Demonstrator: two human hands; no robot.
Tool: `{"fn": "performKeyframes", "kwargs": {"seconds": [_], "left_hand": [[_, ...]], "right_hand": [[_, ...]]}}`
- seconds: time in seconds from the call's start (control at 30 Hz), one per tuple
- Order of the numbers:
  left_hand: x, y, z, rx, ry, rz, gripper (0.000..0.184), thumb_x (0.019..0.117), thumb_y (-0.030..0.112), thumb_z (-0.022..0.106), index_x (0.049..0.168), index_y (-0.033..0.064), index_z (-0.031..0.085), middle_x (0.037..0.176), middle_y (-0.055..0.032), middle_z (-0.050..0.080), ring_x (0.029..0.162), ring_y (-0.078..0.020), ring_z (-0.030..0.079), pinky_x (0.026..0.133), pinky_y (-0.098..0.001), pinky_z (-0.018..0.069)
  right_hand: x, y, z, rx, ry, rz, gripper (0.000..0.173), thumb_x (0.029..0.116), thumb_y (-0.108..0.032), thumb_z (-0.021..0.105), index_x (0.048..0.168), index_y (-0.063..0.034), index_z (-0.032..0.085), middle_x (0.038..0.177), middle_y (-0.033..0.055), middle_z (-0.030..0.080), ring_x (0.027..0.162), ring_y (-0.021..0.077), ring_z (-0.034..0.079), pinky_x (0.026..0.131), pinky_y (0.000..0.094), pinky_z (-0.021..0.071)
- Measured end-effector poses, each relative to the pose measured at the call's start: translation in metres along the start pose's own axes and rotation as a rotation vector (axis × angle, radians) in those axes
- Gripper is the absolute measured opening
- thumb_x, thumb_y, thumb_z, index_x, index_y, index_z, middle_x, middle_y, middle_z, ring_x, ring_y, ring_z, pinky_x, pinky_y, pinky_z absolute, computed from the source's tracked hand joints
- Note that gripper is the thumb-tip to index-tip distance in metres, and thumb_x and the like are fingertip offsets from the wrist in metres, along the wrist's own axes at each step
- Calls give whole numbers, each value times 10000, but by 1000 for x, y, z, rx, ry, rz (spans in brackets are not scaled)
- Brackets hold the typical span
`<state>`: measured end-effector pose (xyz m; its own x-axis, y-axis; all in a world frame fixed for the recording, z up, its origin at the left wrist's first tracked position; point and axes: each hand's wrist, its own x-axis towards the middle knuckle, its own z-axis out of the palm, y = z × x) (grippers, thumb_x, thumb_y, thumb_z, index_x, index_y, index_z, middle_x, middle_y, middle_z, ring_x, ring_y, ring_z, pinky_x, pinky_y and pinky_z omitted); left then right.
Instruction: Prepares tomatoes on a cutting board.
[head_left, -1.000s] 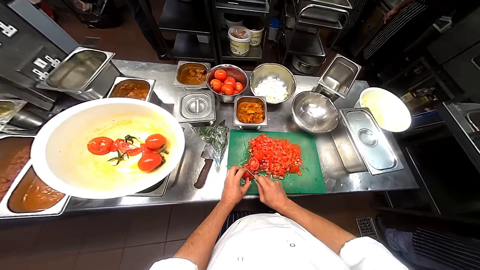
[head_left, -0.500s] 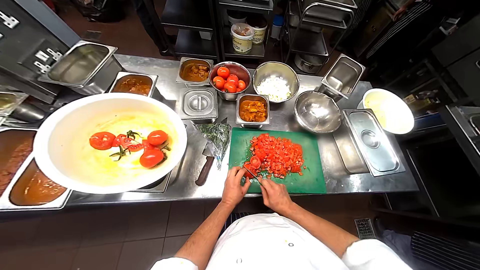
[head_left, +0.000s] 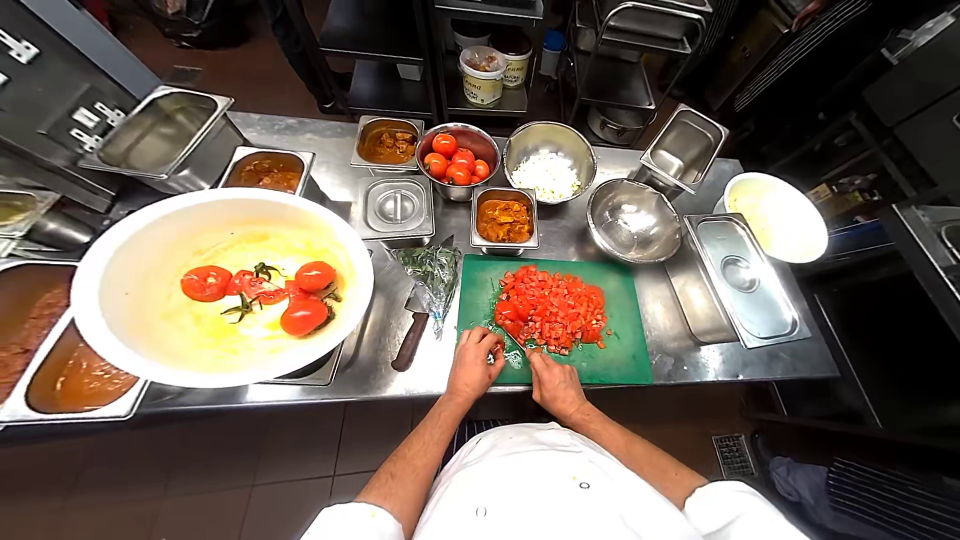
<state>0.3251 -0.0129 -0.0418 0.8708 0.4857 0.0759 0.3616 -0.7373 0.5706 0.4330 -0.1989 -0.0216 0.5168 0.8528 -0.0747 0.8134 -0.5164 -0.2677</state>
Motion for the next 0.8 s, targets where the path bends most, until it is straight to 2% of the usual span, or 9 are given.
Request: {"fn": "performKeyframes", "kwargs": {"seconds": [0.1, 0.2, 0.27, 0.37, 0.5, 0.57, 0.63, 0.73, 0.8], "left_hand": [[-5, -3, -5, 25, -36, 9, 305, 868, 295, 728, 1144, 165, 736, 1217, -81, 649, 1166, -267, 609, 996, -429, 537], [-8, -4, 3, 50, -3, 44, 208, 915, 272, 697, 1085, 167, 755, 1172, -61, 682, 1139, -264, 623, 990, -435, 532], [-7, -4, 5, 60, 35, 58, 158, 917, 271, 704, 1031, 175, 755, 1138, -36, 685, 1115, -250, 624, 977, -424, 534], [-3, -6, 3, 64, 23, 42, 164, 907, 283, 707, 1026, 179, 753, 1130, -39, 679, 1116, -248, 620, 973, -419, 533], [6, -5, -10, 86, -152, 64, 316, 876, 209, 687, 1189, 176, 711, 1341, -50, 609, 1249, -265, 560, 1052, -433, 499], [12, -1, -15, 122, -200, 91, 284, 910, 167, 657, 1188, 177, 715, 1275, -50, 649, 1215, -267, 586, 1034, -438, 513], [13, 10, -15, 119, -214, 20, 247, 919, 187, 657, 1153, 151, 726, 1173, -70, 669, 1135, -263, 627, 980, -434, 545], [14, 27, -16, 80, -260, -124, 248, 912, 247, 669, 1114, 114, 726, 1107, -93, 671, 1073, -258, 664, 939, -445, 569], [14, 31, -15, 71, -271, -130, 210, 909, 227, 667, 1076, 118, 735, 1072, -81, 673, 1014, -244, 677, 887, -446, 586]], "right_hand": [[7, -5, -7, 43, -2, -17, 361, 1015, -226, 473, 1303, -152, 677, 1007, 81, 739, 750, 267, 727, 610, 459, 588], [15, -17, -8, 71, -62, -66, 362, 1010, -212, 491, 1324, -167, 665, 994, 80, 732, 800, 269, 726, 641, 470, 586], [14, -16, -1, 100, -38, -91, 350, 989, -189, 516, 1298, -158, 678, 956, 75, 729, 782, 263, 723, 626, 462, 586], [-12, 5, -6, 91, -121, -120, 402, 1012, -194, 470, 1376, -169, 639, 990, 88, 736, 766, 282, 724, 622, 482, 584], [-52, 42, -18, 93, -109, -112, 342, 1046, -246, 450, 1288, -150, 672, 984, 75, 742, 753, 261, 730, 623, 471, 594], [-56, 43, -17, 98, 5, -71, 328, 1025, -235, 482, 1242, -121, 699, 960, 66, 747, 726, 239, 731, 601, 450, 600], [-46, 31, -12, 88, 97, -30, 321, 997, -213, 510, 1222, -103, 710, 950, 63, 750, 700, 231, 730, 566, 439, 596], [-14, 2, -8, 104, 37, 0, 323, 1008, -215, 498, 1250, -118, 688, 999, 79, 743, 734, 254, 732, 591, 453, 596], [4, -12, -3, 117, -44, 22, 327, 1013, -220, 480, 1269, -144, 669, 1007, 81, 730, 794, 268, 729, 646, 465, 595]]}}
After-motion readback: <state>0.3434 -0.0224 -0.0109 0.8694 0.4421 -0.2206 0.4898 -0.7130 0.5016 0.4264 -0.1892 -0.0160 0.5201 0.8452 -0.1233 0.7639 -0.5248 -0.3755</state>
